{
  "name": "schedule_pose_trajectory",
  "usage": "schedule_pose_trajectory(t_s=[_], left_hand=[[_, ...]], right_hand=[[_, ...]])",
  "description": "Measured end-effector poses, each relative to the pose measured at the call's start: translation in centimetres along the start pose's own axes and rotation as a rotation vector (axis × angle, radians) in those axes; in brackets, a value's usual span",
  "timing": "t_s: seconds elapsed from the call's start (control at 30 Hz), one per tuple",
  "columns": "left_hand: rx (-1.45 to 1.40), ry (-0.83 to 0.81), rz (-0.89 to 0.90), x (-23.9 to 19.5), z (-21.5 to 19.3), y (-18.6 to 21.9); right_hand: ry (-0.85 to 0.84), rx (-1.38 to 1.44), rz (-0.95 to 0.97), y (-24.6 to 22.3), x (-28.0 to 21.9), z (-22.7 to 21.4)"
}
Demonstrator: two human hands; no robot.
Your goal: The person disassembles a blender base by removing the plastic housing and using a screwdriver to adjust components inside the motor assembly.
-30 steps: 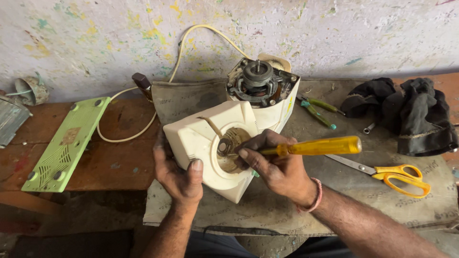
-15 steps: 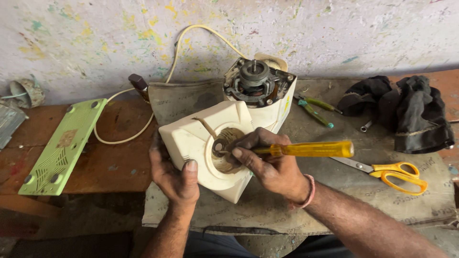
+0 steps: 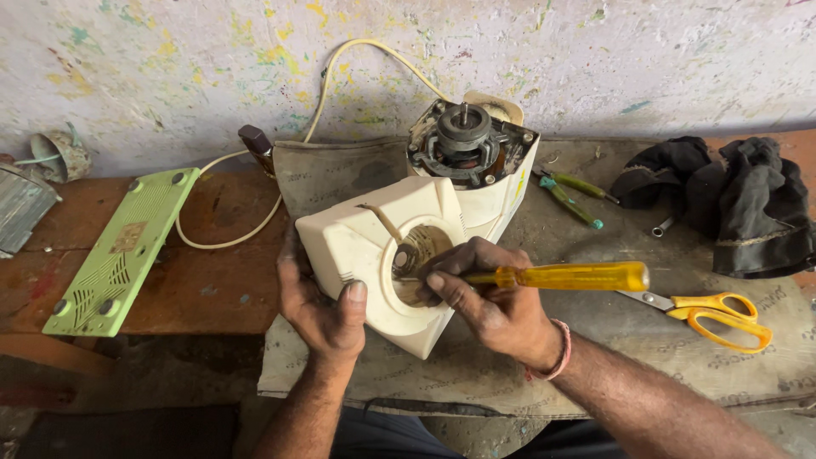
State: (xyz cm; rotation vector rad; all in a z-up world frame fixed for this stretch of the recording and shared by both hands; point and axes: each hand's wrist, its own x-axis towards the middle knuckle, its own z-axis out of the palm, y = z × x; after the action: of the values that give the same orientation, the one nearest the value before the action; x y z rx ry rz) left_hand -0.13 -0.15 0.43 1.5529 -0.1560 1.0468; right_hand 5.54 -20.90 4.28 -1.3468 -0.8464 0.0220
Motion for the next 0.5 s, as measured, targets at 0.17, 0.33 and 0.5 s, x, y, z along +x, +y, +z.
schedule_pose_trajectory(t_s=[0.17, 0.33, 0.5], left_hand=[[-0.033, 0.002, 0.000, 0.11, 0.12, 0.36], [-0.035, 0.002, -0.016, 0.12, 0.11, 0.18], [-0.034, -0.002, -0.012, 0.09, -0.09, -0.11]], right_hand=[[0.075, 0.149, 0.043, 0.56, 0.15, 0.07], [0.031, 0.030, 0.000, 0.87, 0.18, 0.23], [0.026, 0.125, 0.045, 0.43, 0.02, -0.13]])
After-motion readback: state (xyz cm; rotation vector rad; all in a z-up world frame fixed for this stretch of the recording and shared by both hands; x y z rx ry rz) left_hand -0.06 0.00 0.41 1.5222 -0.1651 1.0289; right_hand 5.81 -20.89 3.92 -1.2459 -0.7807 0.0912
